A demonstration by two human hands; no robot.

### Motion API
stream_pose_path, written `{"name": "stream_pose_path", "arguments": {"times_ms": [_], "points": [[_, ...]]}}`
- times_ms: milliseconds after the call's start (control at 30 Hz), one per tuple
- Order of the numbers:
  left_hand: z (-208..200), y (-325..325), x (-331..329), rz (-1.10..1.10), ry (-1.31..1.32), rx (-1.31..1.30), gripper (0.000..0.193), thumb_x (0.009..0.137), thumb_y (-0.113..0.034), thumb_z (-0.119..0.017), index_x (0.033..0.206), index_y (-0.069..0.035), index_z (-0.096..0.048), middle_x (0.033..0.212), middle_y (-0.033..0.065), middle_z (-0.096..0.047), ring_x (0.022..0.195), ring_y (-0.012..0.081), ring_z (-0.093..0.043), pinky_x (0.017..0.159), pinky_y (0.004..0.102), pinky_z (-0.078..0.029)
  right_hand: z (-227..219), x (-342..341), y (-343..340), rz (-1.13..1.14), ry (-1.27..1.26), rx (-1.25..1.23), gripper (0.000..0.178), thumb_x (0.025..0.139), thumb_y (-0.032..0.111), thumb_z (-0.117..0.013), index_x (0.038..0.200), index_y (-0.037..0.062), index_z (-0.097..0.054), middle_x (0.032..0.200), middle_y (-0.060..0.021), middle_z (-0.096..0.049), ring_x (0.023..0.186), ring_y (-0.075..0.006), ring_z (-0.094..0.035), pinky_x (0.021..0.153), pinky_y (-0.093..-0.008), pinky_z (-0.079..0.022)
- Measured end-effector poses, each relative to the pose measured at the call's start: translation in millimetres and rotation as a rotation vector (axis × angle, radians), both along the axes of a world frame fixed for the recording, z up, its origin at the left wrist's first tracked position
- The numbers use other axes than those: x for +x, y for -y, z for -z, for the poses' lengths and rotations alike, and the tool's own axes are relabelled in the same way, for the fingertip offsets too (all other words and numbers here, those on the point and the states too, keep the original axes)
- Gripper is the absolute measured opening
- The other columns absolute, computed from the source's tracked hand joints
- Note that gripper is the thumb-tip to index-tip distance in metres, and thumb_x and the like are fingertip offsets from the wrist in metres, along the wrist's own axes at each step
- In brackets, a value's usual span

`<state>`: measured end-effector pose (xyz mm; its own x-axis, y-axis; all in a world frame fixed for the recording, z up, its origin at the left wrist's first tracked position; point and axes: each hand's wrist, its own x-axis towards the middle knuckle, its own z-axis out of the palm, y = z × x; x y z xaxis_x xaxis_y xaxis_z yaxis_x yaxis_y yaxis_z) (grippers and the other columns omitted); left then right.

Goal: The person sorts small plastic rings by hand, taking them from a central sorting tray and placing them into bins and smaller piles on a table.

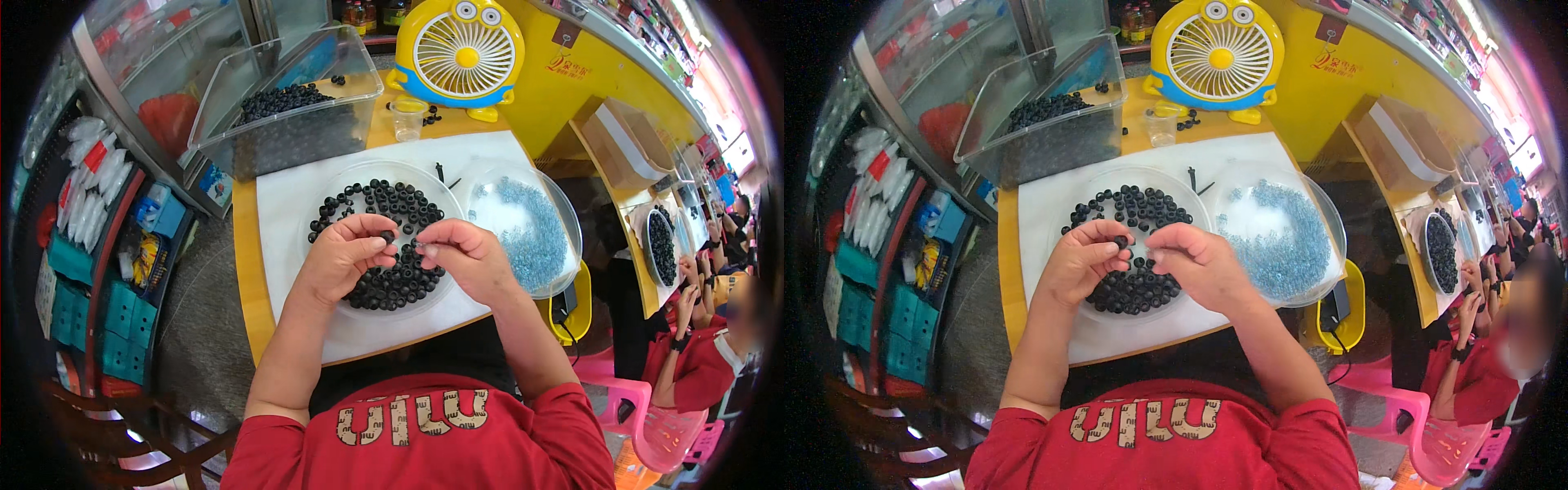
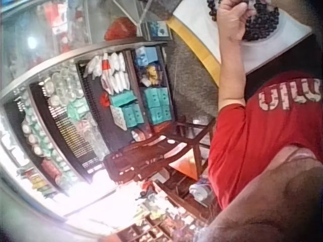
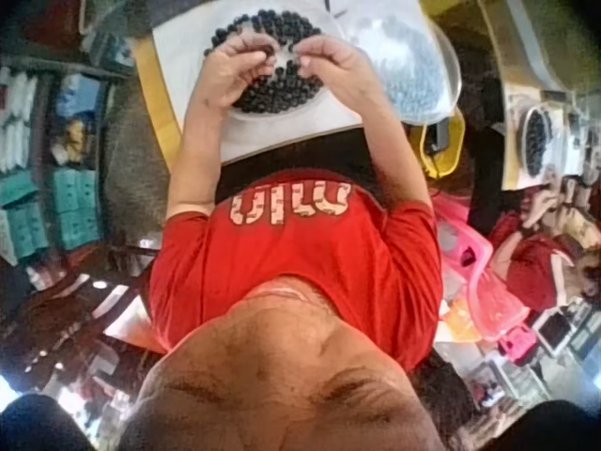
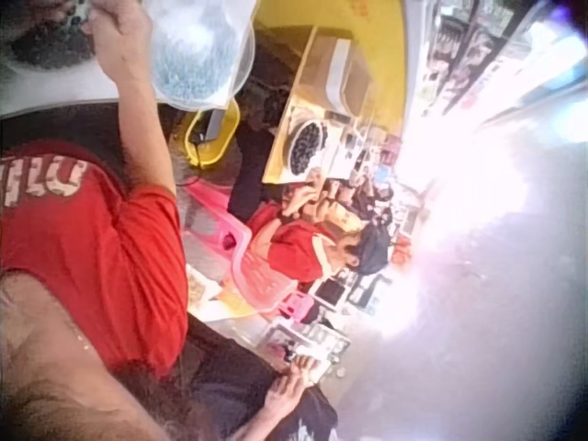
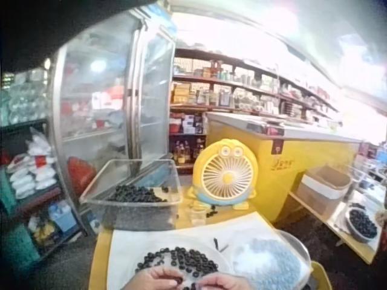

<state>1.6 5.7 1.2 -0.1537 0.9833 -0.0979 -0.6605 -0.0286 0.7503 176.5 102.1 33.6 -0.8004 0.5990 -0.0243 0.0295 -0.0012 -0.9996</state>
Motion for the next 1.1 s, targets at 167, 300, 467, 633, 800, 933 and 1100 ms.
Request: {"name": "stream_pose_path", "arguments": {"times_ms": [167,300,467,633,800,933,1100], "points": [[3.6,1.9,1.3,0.007,-0.008,0.021,0.022,0.077,0.005,-0.053,0.098,0.001,-0.055,0.094,0.0095,-0.059,0.08,0.016,-0.06,0.069,0.0274,-0.053,5.4,-17.3,4.2,-0.007,-0.04,0.047,0.012,0.081,0.001,-0.054,0.092,0.001,-0.056,0.082,-0.0039,-0.059,0.071,-0.0087,-0.056,0.064,-0.0212,-0.047],[5.0,2.2,5.1,-0.013,-0.104,0.041,0.022,0.076,0.006,-0.053,0.097,-0.001,-0.055,0.092,0.0067,-0.058,0.079,0.0143,-0.058,0.07,0.0269,-0.051,4.2,-21.1,6.6,0.004,0.003,0.154,0.011,0.081,0.005,-0.054,0.091,0.0023,-0.056,0.077,-0.0032,-0.06,0.069,-0.0089,-0.057,0.062,-0.022,-0.047],[-0.4,2.1,10.8,-0.053,-0.133,0.033,0.023,0.076,0.006,-0.053,0.097,-0.002,-0.052,0.091,0.0058,-0.057,0.081,0.0129,-0.056,0.071,0.0262,-0.05,6.5,-21.9,5.9,0.005,0.033,0.241,0.008,0.081,0.006,-0.055,0.088,0.0024,-0.057,0.074,-0.0035,-0.06,0.067,-0.0082,-0.055,0.06,-0.0219,-0.046],[-3.7,2.0,13.2,-0.084,-0.258,0.014,0.026,0.075,0.005,-0.054,0.099,-0.002,-0.049,0.09,0.0072,-0.056,0.082,0.0129,-0.056,0.07,0.0261,-0.05,5.0,-22.5,5.6,-0.004,0.032,0.358,0.006,0.08,0.005,-0.056,0.086,0.0026,-0.057,0.074,-0.0027,-0.059,0.067,-0.0078,-0.054,0.06,-0.0214,-0.046],[-5.9,2.5,14.3,-0.103,-0.284,0.003,0.027,0.074,0.007,-0.053,0.1,-0.002,-0.05,0.091,0.0078,-0.058,0.08,0.0133,-0.057,0.068,0.0264,-0.05,1.5,-25.8,7.4,-0.066,-0.03,0.049,0.009,0.079,0.003,-0.057,0.088,0.0048,-0.056,0.077,-0.001,-0.058,0.068,-0.0065,-0.053,0.06,-0.0205,-0.044],[-8.3,4.7,14.0,-0.101,-0.241,-0.005,0.027,0.077,0.005,-0.05,0.103,0.0,-0.052,0.09,0.008,-0.058,0.08,0.0127,-0.056,0.069,0.0261,-0.05,-5.7,-30.9,7.0,-0.014,0.027,-0.006,0.01,0.079,0.003,-0.056,0.088,0.0047,-0.058,0.074,0.0016,-0.056,0.062,-0.0032,-0.049,0.054,-0.0169,-0.041],[0.9,5.5,-10.6,-0.226,-0.012,0.04,0.02,0.079,0.003,-0.049,0.097,0.0,-0.056,0.089,0.0082,-0.058,0.075,0.0127,-0.057,0.067,0.0275,-0.051,6.3,-20.9,-23.8,0.089,0.195,0.179,0.01,0.08,0.01,-0.055,0.088,0.0032,-0.057,0.074,-0.0004,-0.058,0.069,-0.0056,-0.052,0.062,-0.0216,-0.044]]}}
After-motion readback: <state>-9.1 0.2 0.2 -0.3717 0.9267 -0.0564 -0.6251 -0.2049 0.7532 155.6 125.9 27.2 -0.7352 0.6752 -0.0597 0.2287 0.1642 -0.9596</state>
